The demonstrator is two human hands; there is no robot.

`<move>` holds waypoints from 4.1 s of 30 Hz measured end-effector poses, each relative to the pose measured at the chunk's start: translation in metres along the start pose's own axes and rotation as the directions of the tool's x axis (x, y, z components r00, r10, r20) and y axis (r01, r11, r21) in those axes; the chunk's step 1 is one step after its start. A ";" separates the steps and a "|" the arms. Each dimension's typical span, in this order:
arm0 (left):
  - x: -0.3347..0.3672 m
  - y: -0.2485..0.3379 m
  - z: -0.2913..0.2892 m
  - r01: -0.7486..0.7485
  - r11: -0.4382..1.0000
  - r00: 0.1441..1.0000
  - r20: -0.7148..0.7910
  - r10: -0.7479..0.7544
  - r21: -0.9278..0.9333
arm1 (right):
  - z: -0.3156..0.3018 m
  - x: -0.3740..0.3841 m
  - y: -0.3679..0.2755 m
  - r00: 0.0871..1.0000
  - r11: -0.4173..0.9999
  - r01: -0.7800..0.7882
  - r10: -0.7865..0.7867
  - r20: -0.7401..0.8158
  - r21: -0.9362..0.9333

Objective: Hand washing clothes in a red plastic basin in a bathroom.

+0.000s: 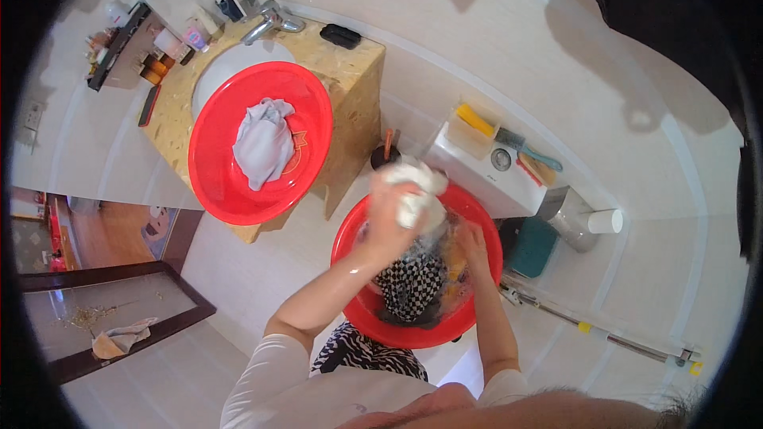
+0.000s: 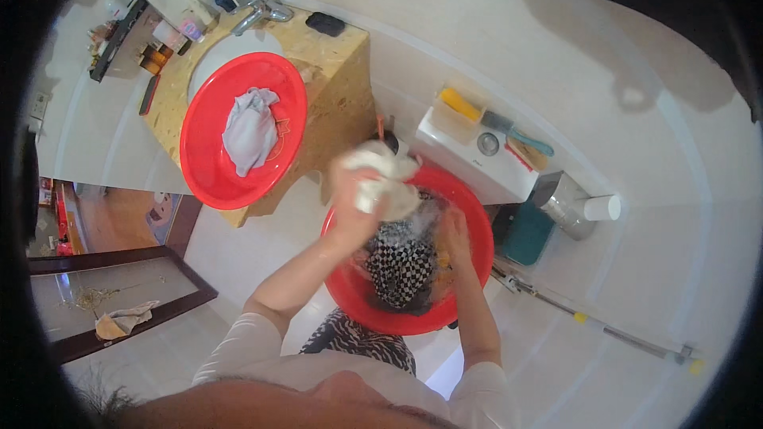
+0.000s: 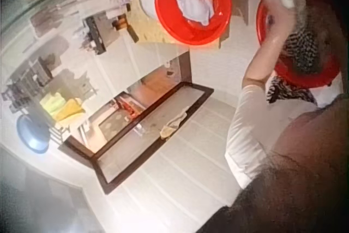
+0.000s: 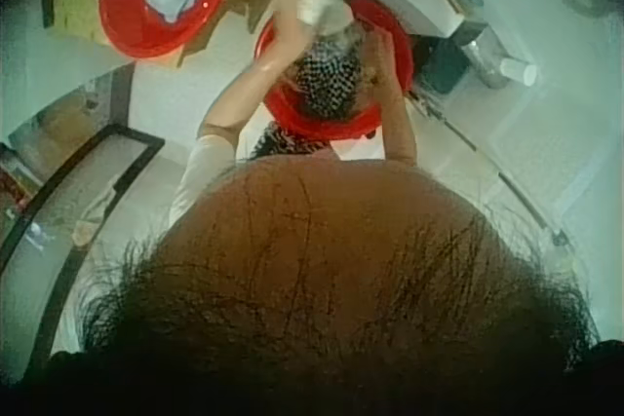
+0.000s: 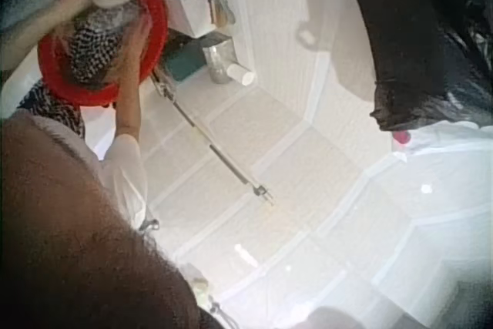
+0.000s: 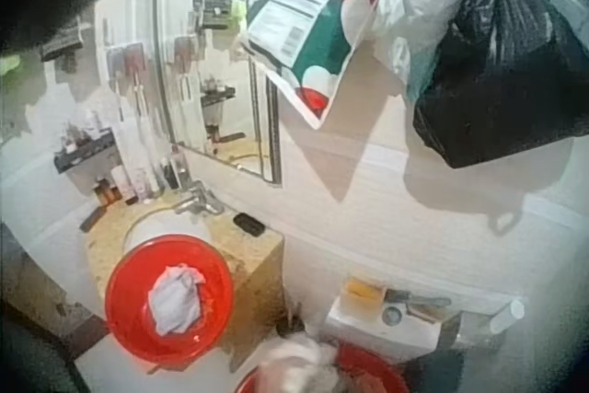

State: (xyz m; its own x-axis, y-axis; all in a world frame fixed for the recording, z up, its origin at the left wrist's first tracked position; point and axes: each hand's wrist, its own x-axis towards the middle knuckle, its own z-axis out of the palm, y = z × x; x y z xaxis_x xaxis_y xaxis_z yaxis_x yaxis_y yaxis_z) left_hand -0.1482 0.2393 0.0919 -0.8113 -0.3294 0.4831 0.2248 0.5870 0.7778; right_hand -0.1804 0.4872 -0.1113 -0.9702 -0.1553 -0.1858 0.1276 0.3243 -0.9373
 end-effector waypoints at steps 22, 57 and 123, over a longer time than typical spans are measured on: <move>0.039 -0.097 -0.185 0.095 0.743 0.994 -0.107 -0.031 0.662 | -0.008 -0.040 0.191 0.996 0.401 -0.026 0.091 0.011 -0.916; -0.201 -0.148 0.173 0.608 0.759 0.646 0.700 -0.303 -0.232 | -0.150 -0.117 -0.364 0.983 0.970 0.179 -0.183 0.013 0.164; -0.173 -0.180 0.091 0.253 0.952 0.676 0.672 -0.303 0.174 | -0.001 0.001 0.148 0.996 0.856 -0.069 0.029 -0.086 -0.512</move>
State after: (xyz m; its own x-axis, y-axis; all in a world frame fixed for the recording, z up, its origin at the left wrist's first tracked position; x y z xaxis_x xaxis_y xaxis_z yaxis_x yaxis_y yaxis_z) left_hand -0.0972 0.2576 -0.1685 -0.9791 0.0964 -0.1789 -0.0852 0.6044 0.7921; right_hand -0.1630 0.5364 -0.2499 -0.9802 -0.0647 -0.1869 0.0712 0.7664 -0.6384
